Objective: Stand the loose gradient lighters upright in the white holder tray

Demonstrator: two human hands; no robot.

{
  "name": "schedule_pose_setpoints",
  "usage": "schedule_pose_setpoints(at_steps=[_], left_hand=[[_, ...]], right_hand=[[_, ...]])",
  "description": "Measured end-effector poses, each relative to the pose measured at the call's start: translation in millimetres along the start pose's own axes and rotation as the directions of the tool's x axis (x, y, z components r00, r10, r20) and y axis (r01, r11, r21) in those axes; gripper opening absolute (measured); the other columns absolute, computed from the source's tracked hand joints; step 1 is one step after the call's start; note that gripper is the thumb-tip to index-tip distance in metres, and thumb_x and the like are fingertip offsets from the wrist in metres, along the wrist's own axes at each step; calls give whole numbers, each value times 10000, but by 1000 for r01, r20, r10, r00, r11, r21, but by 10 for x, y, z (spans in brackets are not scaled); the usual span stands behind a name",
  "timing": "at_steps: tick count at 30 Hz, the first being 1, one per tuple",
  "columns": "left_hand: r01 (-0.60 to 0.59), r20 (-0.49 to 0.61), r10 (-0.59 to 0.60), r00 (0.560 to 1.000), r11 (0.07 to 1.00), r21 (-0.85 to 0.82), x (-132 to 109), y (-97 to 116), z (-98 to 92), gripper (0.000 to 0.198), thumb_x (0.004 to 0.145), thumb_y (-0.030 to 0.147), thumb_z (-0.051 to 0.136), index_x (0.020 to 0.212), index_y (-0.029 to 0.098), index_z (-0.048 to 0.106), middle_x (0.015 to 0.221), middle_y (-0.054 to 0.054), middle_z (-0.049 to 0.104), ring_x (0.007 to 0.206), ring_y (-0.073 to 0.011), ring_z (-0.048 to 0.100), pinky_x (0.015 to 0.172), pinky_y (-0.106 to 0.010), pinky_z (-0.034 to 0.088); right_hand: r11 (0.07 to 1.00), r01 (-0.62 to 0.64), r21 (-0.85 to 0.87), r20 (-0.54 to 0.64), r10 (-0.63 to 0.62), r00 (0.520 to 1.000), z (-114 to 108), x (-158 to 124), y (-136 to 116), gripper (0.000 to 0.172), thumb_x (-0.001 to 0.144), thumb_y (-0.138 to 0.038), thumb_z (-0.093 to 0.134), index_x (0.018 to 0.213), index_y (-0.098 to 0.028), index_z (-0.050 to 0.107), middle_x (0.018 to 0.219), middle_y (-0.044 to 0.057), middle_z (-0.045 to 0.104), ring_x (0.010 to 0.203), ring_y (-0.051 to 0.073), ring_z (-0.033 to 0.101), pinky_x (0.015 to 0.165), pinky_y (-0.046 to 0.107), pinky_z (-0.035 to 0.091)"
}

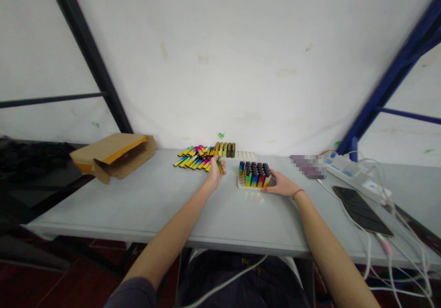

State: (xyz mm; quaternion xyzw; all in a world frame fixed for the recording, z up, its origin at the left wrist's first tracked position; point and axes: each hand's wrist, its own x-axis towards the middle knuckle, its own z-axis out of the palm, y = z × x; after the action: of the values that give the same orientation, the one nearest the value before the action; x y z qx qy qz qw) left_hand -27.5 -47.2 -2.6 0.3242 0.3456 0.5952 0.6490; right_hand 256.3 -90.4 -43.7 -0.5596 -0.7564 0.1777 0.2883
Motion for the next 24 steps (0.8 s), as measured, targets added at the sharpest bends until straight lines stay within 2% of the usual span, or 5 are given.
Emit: schedule_pose_setpoints(at_steps=[5,9,11,14,24], left_hand=[[-205,93,185,978,923,326,-6,-148,-24,185,930,401,502,970,236,428,827,29,572,646,-96,562,591,-221,483],[-499,329,376,866,638,586,6,-183,-75,232,913,404,554,982,188,601,1049,-77,622,1007,-184,592,733,-250,512],[-557,415,371,831,557,617,21,-192,-100,278,895,417,579,1021,180,654,1101,-92,631,1034,-201,590,740,-253,521],[-579,497,311,810,555,597,41,-233,-124,309,883,411,589,1062,176,677,1136,-93,655,1020,-202,615,750,-258,535],[-604,563,245,789,479,637,6,-388,-130,276,867,311,617,1113,196,670,1091,-76,685,974,-186,649,787,-286,562]], right_hand=[[1000,26,7,13,-26,1000,5,-2,0,839,597,-524,835,1312,-179,564,1309,154,653,1192,372,608,1052,557,459],[1000,25,3,11,-25,1000,11,-6,3,837,602,-525,837,1319,-190,565,1276,141,674,1167,365,622,1041,544,471],[1000,23,8,0,-23,1000,13,-7,1,836,594,-512,848,1316,-195,572,1247,138,690,1163,369,626,1037,535,478],[999,34,21,-9,-34,999,12,-5,-6,831,589,-492,857,1315,-198,577,1223,132,704,1169,374,624,1039,526,479],[1000,19,-17,21,-19,1000,14,5,32,878,602,-514,837,1352,-167,542,1333,164,638,1217,379,595,1063,551,453]])
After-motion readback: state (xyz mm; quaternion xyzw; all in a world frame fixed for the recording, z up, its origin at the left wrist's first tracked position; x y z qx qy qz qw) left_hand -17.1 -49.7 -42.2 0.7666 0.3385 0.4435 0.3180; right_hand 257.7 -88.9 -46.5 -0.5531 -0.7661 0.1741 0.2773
